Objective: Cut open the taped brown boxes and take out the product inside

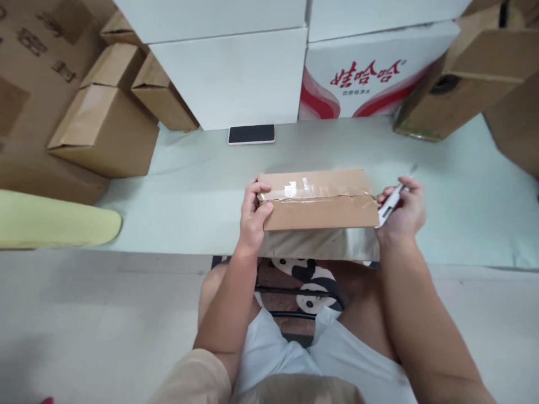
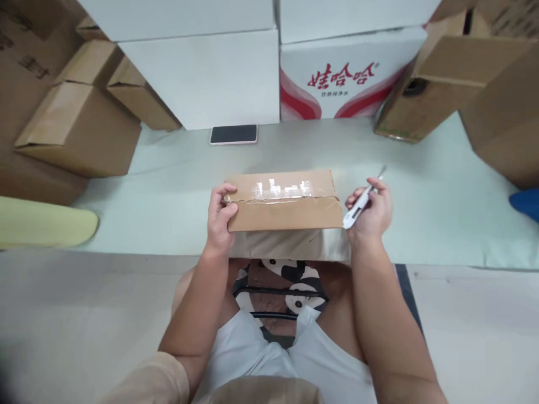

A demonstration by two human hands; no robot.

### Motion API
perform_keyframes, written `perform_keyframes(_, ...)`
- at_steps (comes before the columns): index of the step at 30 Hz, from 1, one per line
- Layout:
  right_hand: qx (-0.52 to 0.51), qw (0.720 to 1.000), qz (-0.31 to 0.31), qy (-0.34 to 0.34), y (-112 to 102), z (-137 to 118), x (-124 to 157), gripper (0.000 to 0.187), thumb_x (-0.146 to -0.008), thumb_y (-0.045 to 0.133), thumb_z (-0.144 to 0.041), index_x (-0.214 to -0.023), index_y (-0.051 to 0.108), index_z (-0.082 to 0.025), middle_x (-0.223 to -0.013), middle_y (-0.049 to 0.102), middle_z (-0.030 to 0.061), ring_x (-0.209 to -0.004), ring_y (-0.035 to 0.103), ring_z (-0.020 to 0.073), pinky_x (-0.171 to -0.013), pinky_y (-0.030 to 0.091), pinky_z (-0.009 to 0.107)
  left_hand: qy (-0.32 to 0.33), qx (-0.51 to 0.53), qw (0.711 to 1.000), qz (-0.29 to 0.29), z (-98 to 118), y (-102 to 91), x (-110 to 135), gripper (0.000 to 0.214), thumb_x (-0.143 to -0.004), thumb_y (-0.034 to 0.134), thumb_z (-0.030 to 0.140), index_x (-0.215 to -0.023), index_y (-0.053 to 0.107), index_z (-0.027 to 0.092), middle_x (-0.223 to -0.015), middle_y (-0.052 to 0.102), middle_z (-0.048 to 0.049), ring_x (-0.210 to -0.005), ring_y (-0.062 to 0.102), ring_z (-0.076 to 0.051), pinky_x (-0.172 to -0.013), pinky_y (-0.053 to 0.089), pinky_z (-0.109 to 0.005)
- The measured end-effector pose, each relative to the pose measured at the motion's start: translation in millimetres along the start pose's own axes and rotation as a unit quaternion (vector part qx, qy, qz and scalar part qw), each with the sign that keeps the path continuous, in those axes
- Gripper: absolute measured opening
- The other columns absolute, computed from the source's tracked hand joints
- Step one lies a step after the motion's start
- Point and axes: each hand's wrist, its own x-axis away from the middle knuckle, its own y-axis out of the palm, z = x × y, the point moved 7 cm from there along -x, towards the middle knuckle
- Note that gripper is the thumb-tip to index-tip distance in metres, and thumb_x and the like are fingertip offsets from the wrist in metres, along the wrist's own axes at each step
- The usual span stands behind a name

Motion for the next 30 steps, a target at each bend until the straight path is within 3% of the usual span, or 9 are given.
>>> perform_keyframes(4,-0.114,0.989,0.076,-0.048,-31,-30,-2,0.018,-0.069,0.05,-0.042,-0.078,0.051,-0.027,-0.061,0.043,-0.0046,-0.048,0.046,0.0127,-0.049,0.037,0.027,0.038,-0.024,0.999,-0.014,3,2.1,-1,0.028,-0.085,0.065,0.041,-0.111,0.064,0.032,-0.138,0.06,-0.006,-0.135,0.053,-0.032,-0.109,0.047,-0.047)
perform_keyframes(7,-0.147,0.984,0.044,-0.092,-34,-69,6,0.007,-0.071,0.057,-0.031,-0.068,0.053,-0.025,-0.057,0.041,-0.0057,-0.044,0.042,0.0092,-0.047,0.031,0.024,0.067,-0.043,0.997,-0.015,4,3.1,-1,0.027,-0.087,0.064,0.04,-0.112,0.064,0.032,-0.139,0.06,-0.007,-0.133,0.056,-0.032,-0.109,0.047,-0.048)
perform_keyframes(10,-0.152,0.982,-0.025,-0.107,-8,-116,23,0.012,-0.083,0.062,-0.036,-0.075,0.065,-0.028,-0.056,0.046,-0.006,-0.042,0.042,0.0087,-0.045,0.034,0.024,0.082,-0.052,0.995,-0.015,5,3.7,-1,0.027,-0.088,0.063,0.042,-0.112,0.064,0.031,-0.138,0.061,-0.0081,-0.135,0.055,-0.032,-0.11,0.046,-0.049)
perform_keyframes(12,-0.168,0.968,-0.098,-0.156,23,-151,37,0.021,-0.085,0.068,-0.047,-0.088,0.072,-0.027,-0.052,0.05,-0.0058,-0.038,0.042,0.0109,-0.04,0.036,0.028,0.083,-0.051,0.995,-0.02,5,3.8,0,0.029,-0.087,0.064,0.046,-0.113,0.064,0.031,-0.137,0.061,-0.0086,-0.138,0.052,-0.033,-0.112,0.045,-0.049)
perform_keyframes(14,-0.157,0.951,-0.188,-0.187,58,-174,51,0.021,-0.083,0.075,-0.043,-0.096,0.07,-0.028,-0.055,0.057,-0.0052,-0.038,0.046,0.0133,-0.036,0.039,0.03,0.075,-0.047,0.996,-0.03,5,3.9,0,0.033,-0.087,0.065,0.05,-0.114,0.063,0.031,-0.138,0.06,-0.0087,-0.14,0.051,-0.033,-0.114,0.044,-0.05)
perform_keyframes(16,-0.092,0.952,-0.226,-0.184,83,-176,61,0.019,-0.082,0.078,-0.037,-0.095,0.067,-0.028,-0.06,0.059,-0.0046,-0.042,0.051,0.0134,-0.037,0.038,0.028,0.066,-0.045,0.996,-0.039,5,3.9,1,0.035,-0.087,0.065,0.053,-0.114,0.063,0.031,-0.139,0.059,-0.0089,-0.139,0.052,-0.033,-0.114,0.044,-0.05)
perform_keyframes(19,0.034,0.935,-0.294,-0.197,107,-160,74,0.008,-0.087,0.072,-0.03,-0.093,0.069,-0.027,-0.062,0.061,-0.0034,-0.047,0.052,0.0121,-0.041,0.036,0.027,0.06,-0.05,0.996,-0.049,6,3.7,3,0.035,-0.088,0.063,0.055,-0.114,0.062,0.031,-0.141,0.057,-0.0095,-0.138,0.052,-0.033,-0.114,0.044,-0.05)
perform_keyframes(25,0.14,0.902,-0.312,-0.263,116,-148,81,0.011,-0.089,0.065,-0.027,-0.086,0.075,-0.025,-0.066,0.07,-0.0021,-0.052,0.058,0.0118,-0.053,0.044,0.028,0.037,-0.065,0.996,-0.043,7,1.7,6,0.036,-0.089,0.063,0.055,-0.117,0.061,0.032,-0.141,0.056,-0.0074,-0.136,0.052,-0.032,-0.116,0.042,-0.05)
perform_keyframes(30,0.192,0.918,-0.274,-0.214,118,-149,77,0.016,-0.088,0.063,-0.018,-0.083,0.077,-0.026,-0.064,0.07,-0.0047,-0.055,0.061,0.0106,-0.056,0.044,0.026,0.046,-0.063,0.997,-0.029,5,3.5,5,0.034,-0.089,0.061,0.054,-0.116,0.059,0.033,-0.129,0.059,-0.0062,-0.13,0.054,-0.032,-0.111,0.044,-0.049)
